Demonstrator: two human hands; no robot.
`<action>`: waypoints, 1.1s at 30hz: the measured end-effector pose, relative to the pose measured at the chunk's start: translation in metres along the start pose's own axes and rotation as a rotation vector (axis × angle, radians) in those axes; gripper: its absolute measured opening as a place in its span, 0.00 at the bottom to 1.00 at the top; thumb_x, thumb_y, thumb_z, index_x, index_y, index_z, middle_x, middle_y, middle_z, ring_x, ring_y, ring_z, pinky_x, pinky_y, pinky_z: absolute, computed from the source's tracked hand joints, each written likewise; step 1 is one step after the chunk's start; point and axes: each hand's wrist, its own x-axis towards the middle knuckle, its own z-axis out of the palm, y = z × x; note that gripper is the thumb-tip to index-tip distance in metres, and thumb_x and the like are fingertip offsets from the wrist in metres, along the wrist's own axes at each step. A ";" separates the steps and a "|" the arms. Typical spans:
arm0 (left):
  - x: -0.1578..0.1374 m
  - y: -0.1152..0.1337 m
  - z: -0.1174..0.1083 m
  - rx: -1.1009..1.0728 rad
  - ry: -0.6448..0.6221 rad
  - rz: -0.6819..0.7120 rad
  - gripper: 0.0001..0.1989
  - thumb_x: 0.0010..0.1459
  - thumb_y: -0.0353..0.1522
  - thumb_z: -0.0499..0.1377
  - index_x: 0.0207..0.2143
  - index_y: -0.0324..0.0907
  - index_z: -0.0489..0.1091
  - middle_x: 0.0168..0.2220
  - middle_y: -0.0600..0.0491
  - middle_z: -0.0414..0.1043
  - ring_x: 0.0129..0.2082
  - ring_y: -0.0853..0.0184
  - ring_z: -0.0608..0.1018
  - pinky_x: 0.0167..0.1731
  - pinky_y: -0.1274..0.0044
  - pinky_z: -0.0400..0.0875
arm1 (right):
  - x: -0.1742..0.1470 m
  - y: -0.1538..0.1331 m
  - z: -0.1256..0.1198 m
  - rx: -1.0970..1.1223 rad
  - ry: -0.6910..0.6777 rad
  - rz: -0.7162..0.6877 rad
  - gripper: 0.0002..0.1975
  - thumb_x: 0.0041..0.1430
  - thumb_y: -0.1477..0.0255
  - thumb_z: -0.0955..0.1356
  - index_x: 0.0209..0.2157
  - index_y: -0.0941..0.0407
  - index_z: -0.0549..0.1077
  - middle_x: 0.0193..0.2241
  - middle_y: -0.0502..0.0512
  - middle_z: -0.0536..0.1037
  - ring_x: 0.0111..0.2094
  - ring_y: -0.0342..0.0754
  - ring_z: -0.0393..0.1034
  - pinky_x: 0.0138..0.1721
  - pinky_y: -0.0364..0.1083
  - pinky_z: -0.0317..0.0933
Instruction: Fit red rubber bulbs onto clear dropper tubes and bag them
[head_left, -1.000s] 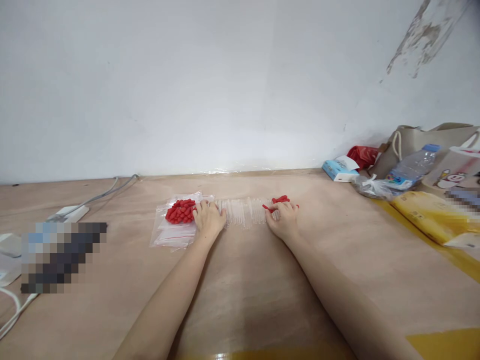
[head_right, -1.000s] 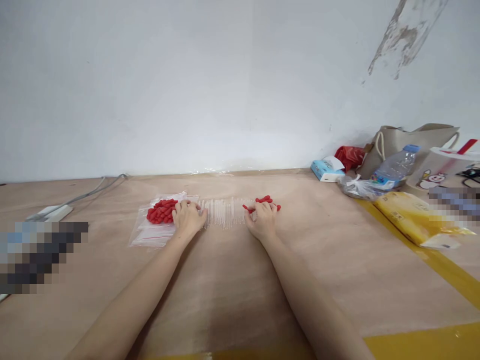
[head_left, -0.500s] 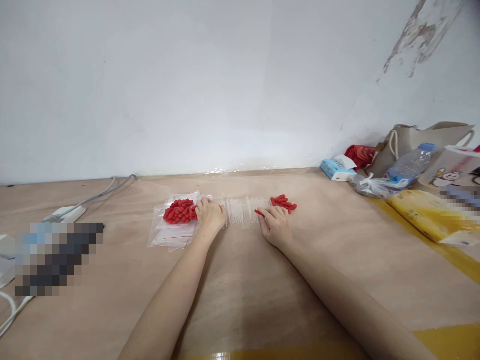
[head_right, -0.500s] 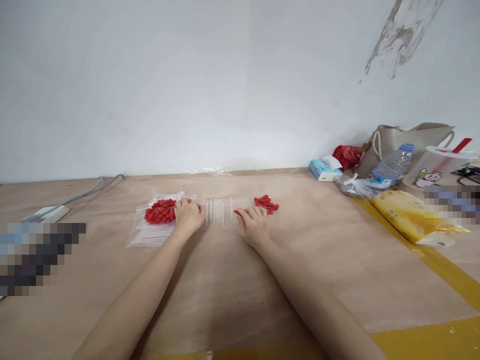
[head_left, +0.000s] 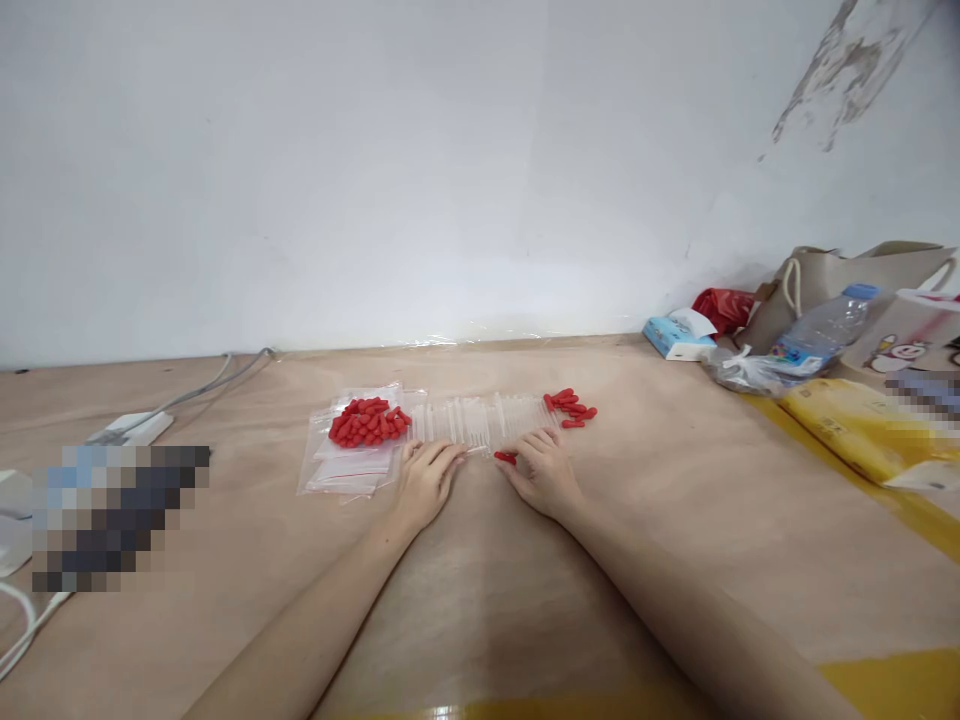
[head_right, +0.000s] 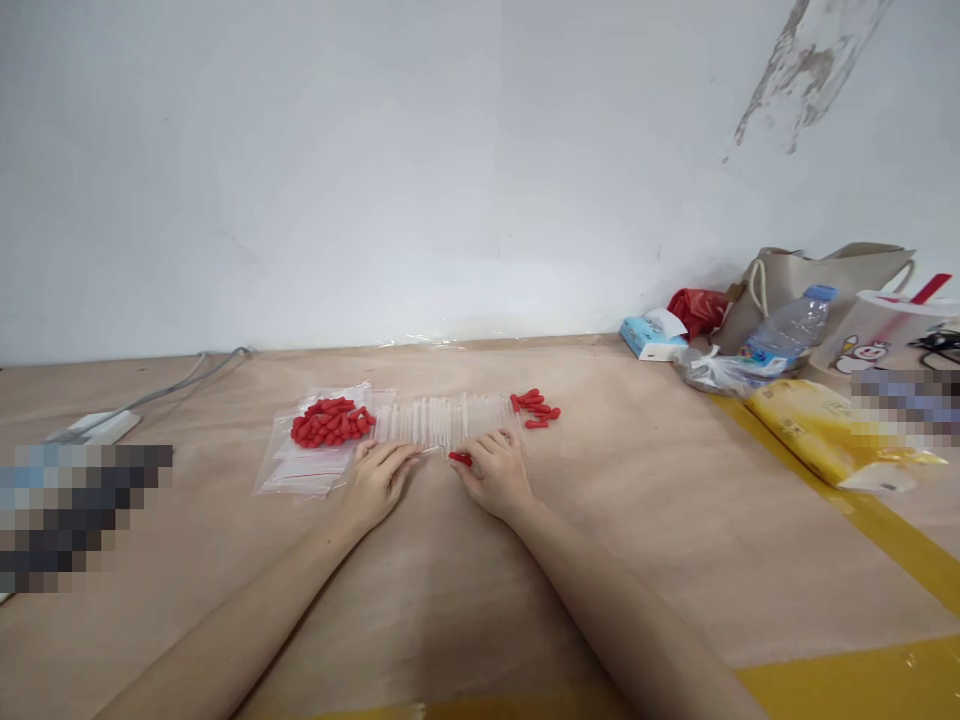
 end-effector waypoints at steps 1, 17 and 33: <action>0.001 0.000 0.000 -0.001 -0.004 -0.003 0.09 0.59 0.30 0.50 0.38 0.42 0.69 0.37 0.51 0.74 0.35 0.66 0.73 0.39 0.71 0.56 | 0.000 0.001 0.000 0.001 -0.002 0.011 0.05 0.55 0.69 0.65 0.30 0.55 0.70 0.26 0.51 0.73 0.32 0.45 0.64 0.43 0.48 0.50; 0.000 0.001 0.000 0.012 -0.072 0.049 0.11 0.60 0.30 0.49 0.40 0.44 0.70 0.36 0.51 0.73 0.35 0.66 0.72 0.37 0.72 0.58 | 0.001 0.003 0.000 0.074 -0.002 -0.075 0.06 0.57 0.72 0.63 0.35 0.54 0.70 0.30 0.52 0.73 0.32 0.43 0.65 0.45 0.50 0.51; -0.001 -0.002 0.002 -0.053 -0.068 0.124 0.13 0.59 0.27 0.47 0.42 0.43 0.69 0.35 0.52 0.74 0.32 0.69 0.73 0.40 0.71 0.59 | -0.001 0.004 0.003 0.216 -0.004 -0.111 0.06 0.58 0.73 0.61 0.35 0.55 0.70 0.30 0.54 0.73 0.32 0.45 0.65 0.36 0.47 0.61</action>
